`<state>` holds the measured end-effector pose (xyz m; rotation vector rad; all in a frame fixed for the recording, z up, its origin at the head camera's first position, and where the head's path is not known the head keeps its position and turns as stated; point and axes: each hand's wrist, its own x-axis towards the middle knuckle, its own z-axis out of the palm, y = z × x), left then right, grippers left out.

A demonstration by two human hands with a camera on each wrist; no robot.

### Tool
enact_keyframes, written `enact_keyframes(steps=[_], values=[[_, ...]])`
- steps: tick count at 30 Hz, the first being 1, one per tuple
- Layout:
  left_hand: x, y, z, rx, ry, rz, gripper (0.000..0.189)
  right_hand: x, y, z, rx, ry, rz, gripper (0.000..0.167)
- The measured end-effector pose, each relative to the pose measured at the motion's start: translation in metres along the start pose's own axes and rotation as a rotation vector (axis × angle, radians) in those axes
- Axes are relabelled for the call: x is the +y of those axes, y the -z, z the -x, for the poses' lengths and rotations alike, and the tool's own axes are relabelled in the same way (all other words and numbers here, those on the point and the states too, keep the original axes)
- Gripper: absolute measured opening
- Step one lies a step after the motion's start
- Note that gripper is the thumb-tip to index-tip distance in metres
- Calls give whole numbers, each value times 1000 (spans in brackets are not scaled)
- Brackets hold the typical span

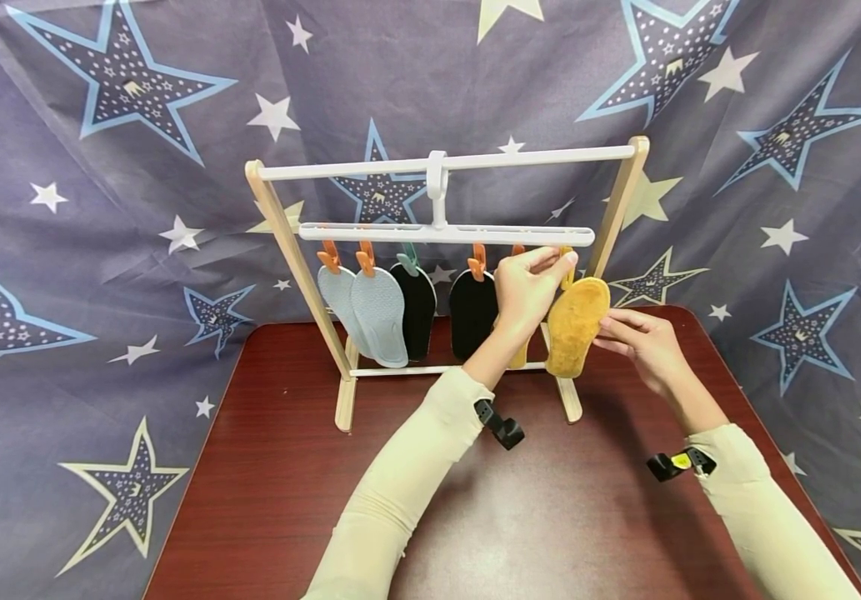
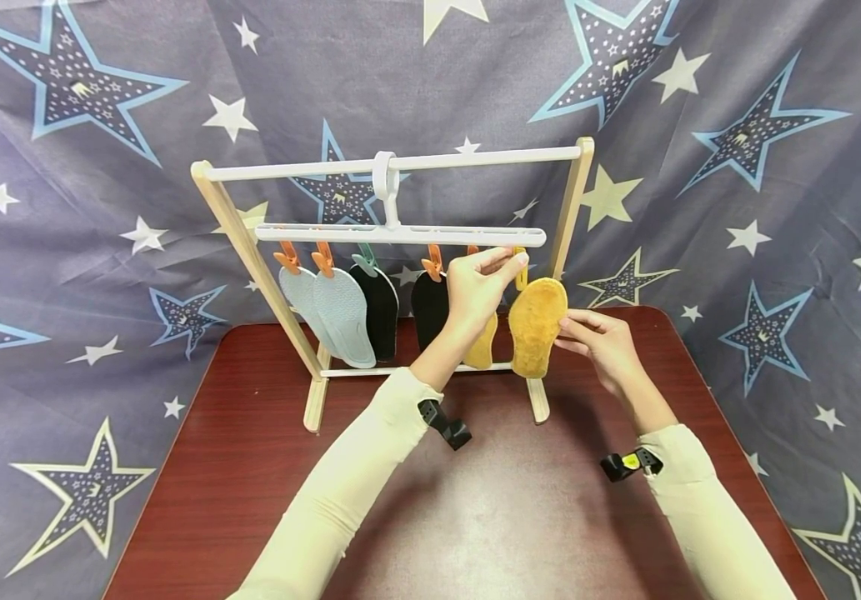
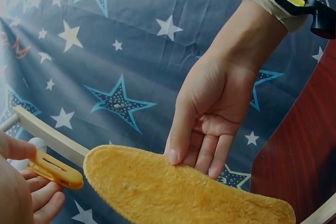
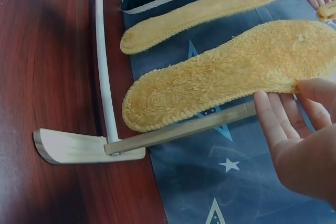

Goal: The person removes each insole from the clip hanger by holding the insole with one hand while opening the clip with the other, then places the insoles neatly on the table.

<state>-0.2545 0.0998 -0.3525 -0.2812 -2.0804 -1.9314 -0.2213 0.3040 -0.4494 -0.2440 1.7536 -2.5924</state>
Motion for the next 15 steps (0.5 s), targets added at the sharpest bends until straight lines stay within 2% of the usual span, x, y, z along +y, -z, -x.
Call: enact_keyframes(steps=[8,15], values=[[-1,2,2,-47,11,44,28,-7,12,3,-3,17,5,26],[-3,4,4,-102,-10,86,31,-11,24,5,16,14,-11,25]])
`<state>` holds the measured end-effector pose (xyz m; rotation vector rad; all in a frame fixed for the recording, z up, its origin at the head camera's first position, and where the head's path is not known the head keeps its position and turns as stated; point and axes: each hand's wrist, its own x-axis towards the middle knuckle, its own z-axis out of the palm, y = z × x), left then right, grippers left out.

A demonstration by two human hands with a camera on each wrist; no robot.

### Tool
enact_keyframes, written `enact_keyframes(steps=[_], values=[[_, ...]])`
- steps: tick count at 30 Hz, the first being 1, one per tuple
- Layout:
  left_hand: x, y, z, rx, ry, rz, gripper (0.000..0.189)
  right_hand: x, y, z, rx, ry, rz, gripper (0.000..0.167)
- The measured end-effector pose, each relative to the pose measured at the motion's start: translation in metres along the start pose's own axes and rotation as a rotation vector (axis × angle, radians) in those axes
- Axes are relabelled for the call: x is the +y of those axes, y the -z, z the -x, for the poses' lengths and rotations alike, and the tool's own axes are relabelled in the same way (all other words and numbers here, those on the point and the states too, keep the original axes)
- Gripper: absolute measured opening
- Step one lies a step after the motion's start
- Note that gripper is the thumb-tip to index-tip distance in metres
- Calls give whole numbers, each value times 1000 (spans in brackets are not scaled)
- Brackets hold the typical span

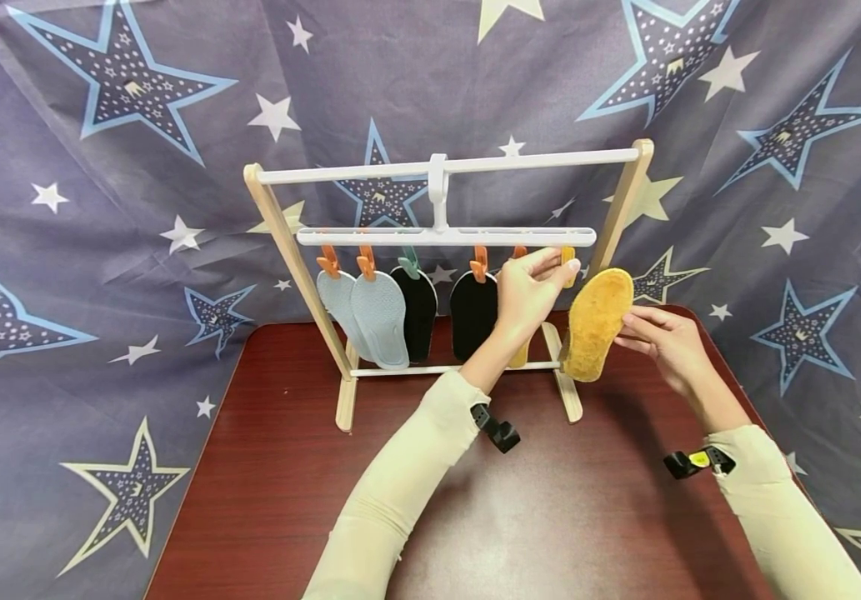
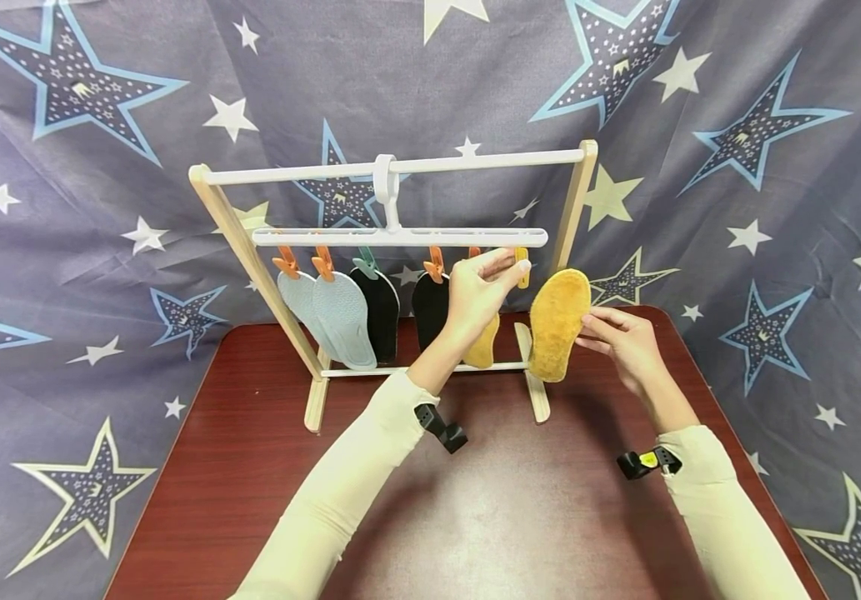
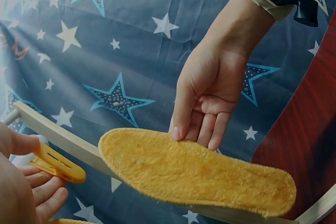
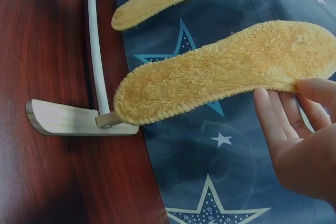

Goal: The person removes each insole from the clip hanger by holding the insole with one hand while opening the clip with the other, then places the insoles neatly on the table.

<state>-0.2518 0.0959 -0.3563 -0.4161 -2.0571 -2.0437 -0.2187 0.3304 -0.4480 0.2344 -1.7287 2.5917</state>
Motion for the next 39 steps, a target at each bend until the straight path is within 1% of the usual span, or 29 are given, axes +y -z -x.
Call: enact_keyframes(steps=[6,10,14,19,24,27,30,33,39], values=[[-2,1,1,-46,6,32,34,-3,10,0,1,0,-30,26],[-2,2,1,-62,4,45,34,-4,16,-1,21,-19,-15,26],[-2,2,2,-64,1,58,32,-6,21,-1,48,-59,-4,25],[-3,2,2,-66,13,91,32,-8,27,-1,66,-122,-1,26],[-3,3,2,-67,13,85,33,-7,33,0,91,-194,-9,29],[-3,3,2,-62,13,80,33,-5,37,0,107,-223,-11,31],[-3,3,2,-61,16,77,33,-1,41,0,113,-243,4,31],[-3,3,2,-60,17,82,33,2,44,-1,115,-266,44,32],[-3,3,1,-52,16,86,32,6,49,-5,113,-368,140,32]])
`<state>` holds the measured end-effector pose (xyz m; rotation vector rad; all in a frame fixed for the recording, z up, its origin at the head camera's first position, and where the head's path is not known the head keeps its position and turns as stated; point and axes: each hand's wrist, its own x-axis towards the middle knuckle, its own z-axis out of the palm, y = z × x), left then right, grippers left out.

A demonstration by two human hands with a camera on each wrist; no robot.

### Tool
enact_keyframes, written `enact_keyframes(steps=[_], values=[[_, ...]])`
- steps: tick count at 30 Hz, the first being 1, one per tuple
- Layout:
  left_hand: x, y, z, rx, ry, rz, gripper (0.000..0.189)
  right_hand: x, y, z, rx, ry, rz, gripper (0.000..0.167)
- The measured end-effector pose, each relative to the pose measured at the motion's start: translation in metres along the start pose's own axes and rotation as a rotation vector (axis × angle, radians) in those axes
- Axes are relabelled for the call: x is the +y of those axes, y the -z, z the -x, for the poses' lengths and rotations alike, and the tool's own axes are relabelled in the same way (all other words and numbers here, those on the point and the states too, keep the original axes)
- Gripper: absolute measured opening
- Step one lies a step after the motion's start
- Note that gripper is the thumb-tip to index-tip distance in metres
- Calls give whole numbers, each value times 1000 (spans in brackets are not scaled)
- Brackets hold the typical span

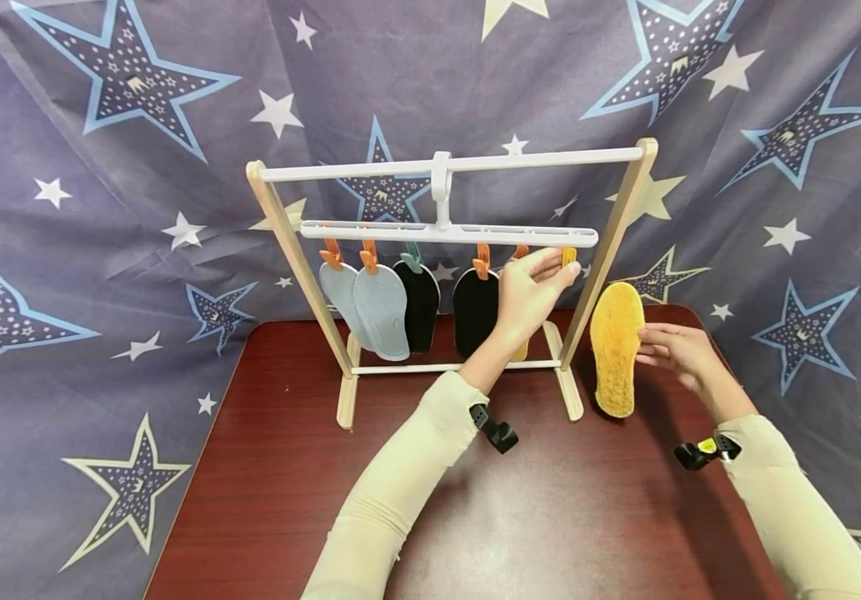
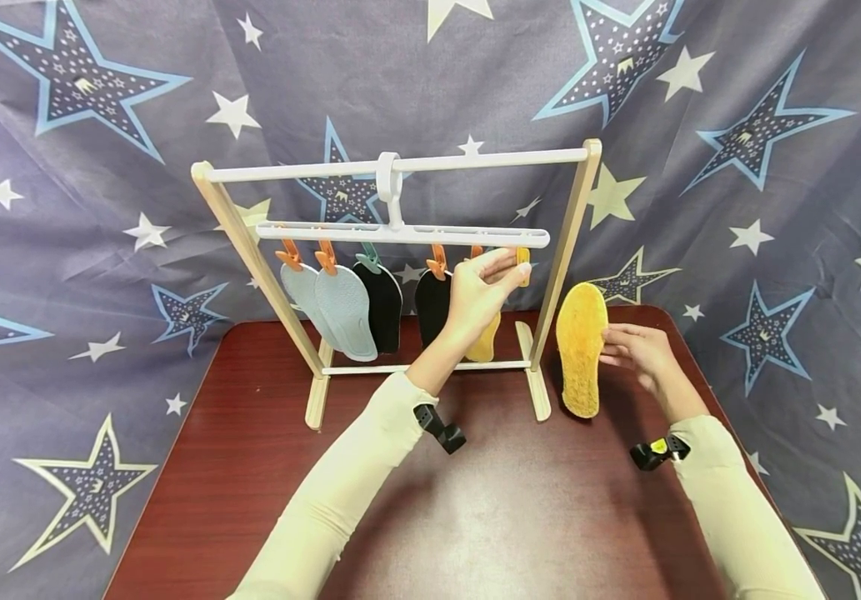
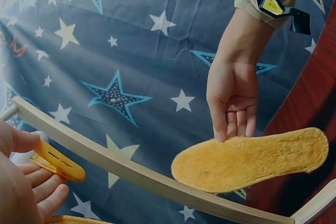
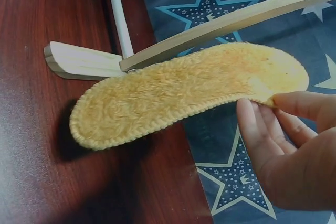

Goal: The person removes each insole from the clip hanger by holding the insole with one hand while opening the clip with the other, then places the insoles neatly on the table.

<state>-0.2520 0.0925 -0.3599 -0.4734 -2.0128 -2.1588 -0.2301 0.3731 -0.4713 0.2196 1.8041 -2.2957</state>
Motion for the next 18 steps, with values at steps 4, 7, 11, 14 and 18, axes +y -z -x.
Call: enact_keyframes(steps=[4,7,11,14,18], values=[[-1,0,-1,-6,0,-2,32,2,2,-2,-10,-71,48,33],[-1,0,-1,-11,0,2,33,5,3,-4,-20,-113,60,34],[-1,0,-1,-3,4,14,33,11,5,-4,-19,-152,99,33],[-2,0,-1,1,5,17,32,16,5,-4,-13,-169,128,33],[-3,0,-1,-6,7,13,32,23,7,-5,-21,-187,126,33]])
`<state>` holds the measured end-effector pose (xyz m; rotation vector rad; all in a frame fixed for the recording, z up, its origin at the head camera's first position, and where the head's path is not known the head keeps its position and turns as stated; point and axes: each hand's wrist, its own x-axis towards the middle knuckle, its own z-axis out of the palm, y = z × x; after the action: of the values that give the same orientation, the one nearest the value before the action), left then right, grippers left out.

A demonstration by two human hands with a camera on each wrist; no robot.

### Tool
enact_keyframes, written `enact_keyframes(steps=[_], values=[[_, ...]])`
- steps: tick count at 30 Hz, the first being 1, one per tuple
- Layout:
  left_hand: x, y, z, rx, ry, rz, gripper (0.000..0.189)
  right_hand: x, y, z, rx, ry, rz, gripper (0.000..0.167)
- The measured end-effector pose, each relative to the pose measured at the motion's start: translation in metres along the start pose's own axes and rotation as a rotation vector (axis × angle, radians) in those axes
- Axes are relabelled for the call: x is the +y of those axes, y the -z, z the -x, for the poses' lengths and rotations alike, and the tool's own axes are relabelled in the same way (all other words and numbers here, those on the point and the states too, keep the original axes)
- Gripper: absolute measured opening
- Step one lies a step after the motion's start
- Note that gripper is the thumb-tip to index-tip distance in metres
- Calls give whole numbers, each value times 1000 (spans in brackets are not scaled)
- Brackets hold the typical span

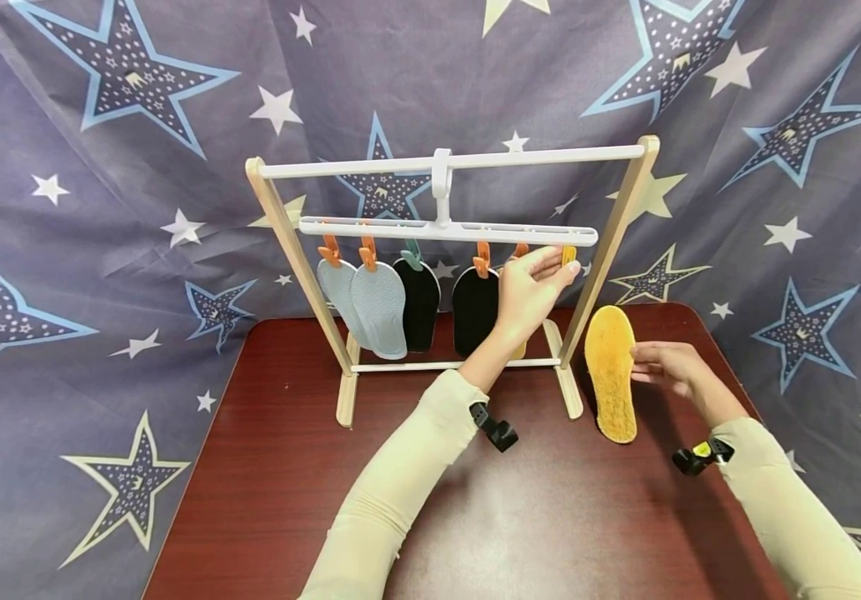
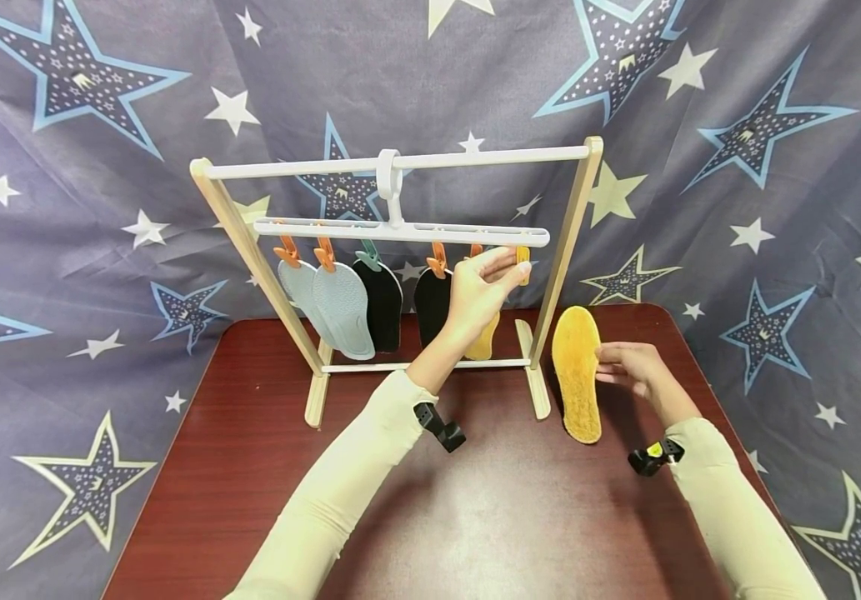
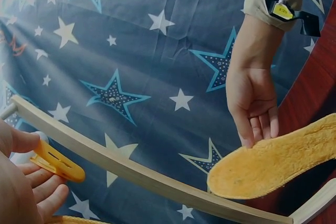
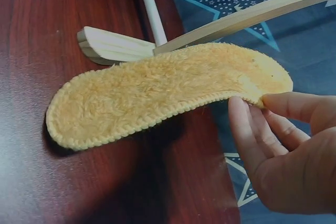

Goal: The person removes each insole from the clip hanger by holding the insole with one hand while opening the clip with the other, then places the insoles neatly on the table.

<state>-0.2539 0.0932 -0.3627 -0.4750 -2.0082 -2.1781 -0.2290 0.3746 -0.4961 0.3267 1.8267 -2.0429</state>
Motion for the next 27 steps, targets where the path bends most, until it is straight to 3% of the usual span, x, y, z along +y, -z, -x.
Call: enact_keyframes(steps=[19,27], values=[[1,1,0,6,5,-20,32,23,0,-19,31,-52,99,31],[1,2,1,-5,0,-35,33,28,-1,-23,62,-66,147,15]])
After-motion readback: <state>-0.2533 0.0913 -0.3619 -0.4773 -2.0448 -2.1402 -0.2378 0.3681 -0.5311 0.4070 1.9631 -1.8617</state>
